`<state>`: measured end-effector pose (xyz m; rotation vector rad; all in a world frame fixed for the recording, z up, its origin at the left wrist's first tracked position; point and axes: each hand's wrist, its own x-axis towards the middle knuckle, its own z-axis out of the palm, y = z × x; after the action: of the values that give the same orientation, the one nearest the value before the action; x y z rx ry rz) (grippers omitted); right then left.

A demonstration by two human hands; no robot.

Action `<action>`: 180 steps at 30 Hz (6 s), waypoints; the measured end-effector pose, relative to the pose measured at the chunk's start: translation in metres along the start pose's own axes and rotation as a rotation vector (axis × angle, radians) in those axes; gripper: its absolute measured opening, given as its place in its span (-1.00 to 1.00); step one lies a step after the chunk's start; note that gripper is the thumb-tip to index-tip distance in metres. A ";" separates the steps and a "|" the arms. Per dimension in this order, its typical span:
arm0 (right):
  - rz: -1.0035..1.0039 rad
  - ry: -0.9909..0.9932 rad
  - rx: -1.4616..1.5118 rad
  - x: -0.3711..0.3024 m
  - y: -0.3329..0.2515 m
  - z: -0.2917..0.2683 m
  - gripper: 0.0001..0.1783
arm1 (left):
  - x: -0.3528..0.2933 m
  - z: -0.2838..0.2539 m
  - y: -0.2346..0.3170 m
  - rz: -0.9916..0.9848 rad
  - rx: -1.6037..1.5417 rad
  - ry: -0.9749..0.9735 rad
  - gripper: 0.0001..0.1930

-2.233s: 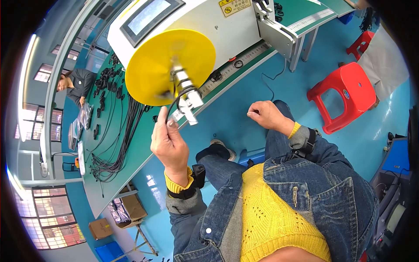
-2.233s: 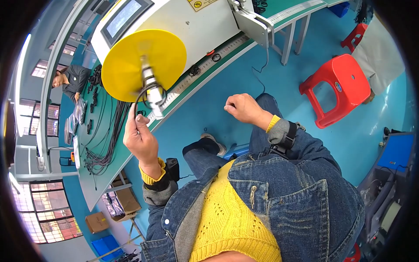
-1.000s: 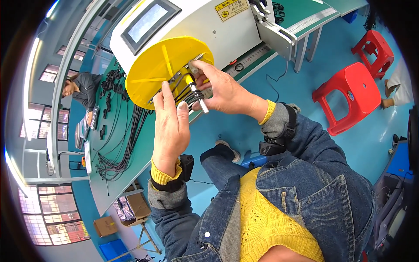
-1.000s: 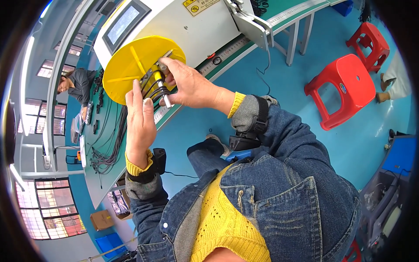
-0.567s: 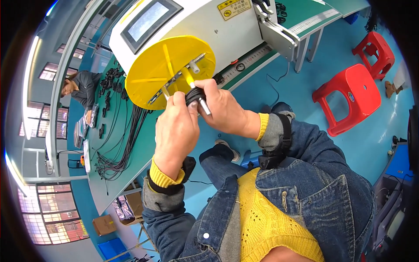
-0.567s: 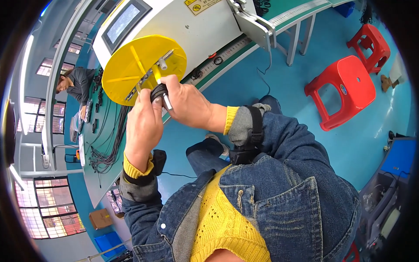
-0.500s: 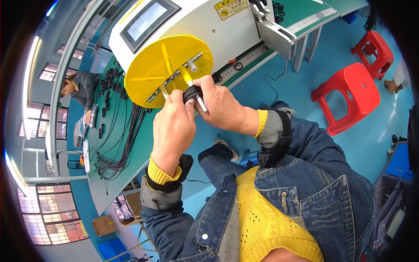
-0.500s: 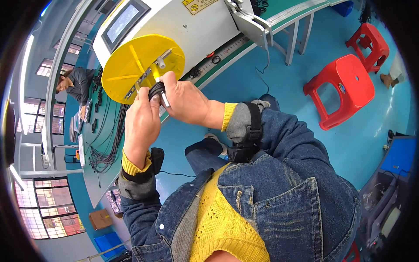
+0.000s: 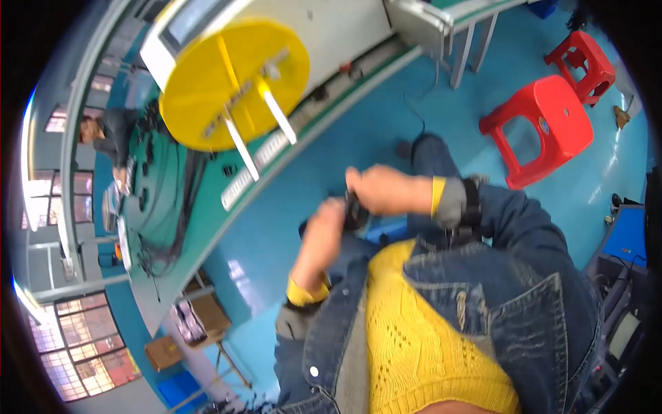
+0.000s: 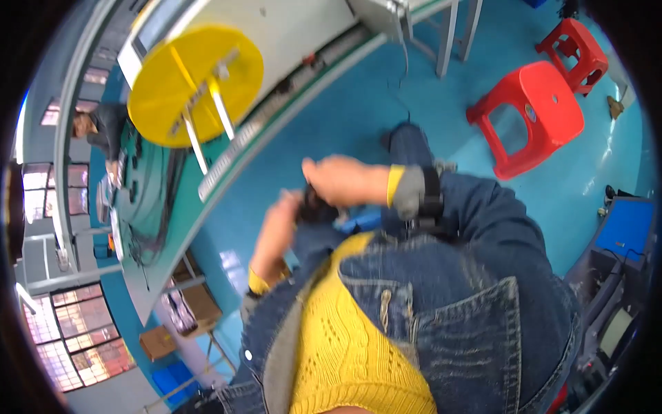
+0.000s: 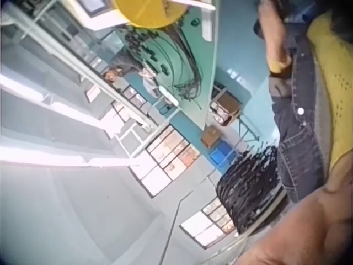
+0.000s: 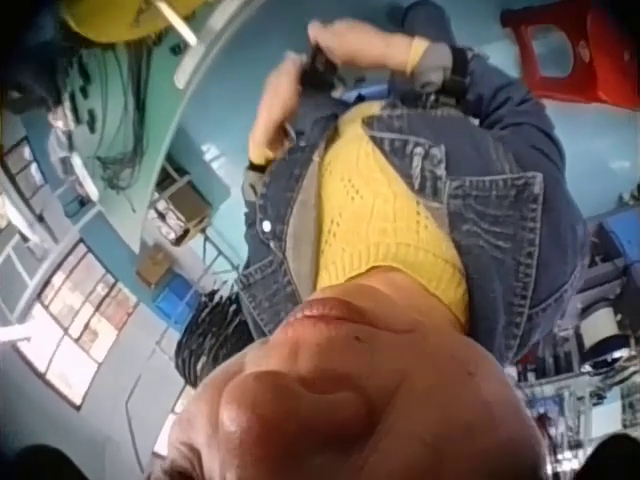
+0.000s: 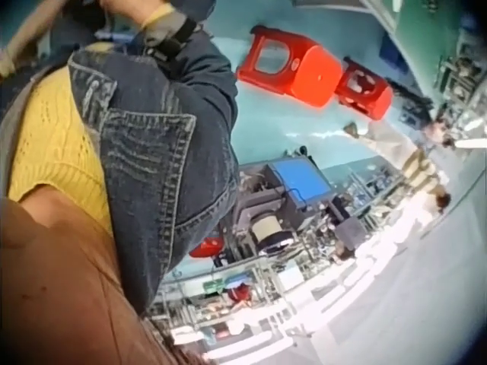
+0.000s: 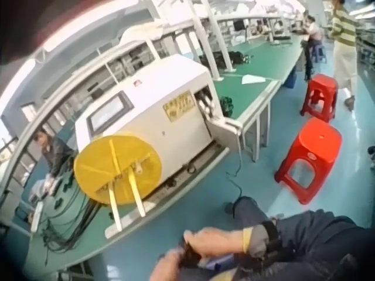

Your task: The person winds a cable around the spindles of a machine, removes the coiled cable, and secures it with a tie by hand, repeating the process for several cables.

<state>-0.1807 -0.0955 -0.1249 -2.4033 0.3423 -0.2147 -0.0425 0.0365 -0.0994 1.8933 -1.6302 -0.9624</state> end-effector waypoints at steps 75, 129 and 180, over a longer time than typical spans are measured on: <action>-0.691 0.037 -0.277 0.019 0.015 -0.024 -0.75 | -0.001 0.059 -0.030 -0.533 -1.269 -0.031 -0.90; 0.115 0.619 0.959 0.132 -0.009 -0.014 -0.85 | 0.078 -0.056 -0.021 -0.084 -1.242 0.606 -0.88; 0.127 0.619 1.072 0.068 0.008 -0.025 -0.91 | 0.075 -0.011 0.004 -0.001 -1.336 0.616 -0.80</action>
<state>-0.1239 -0.1373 -0.1068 -1.2133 0.4895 -0.8448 -0.0328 -0.0385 -0.1047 1.0219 -0.3518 -0.9309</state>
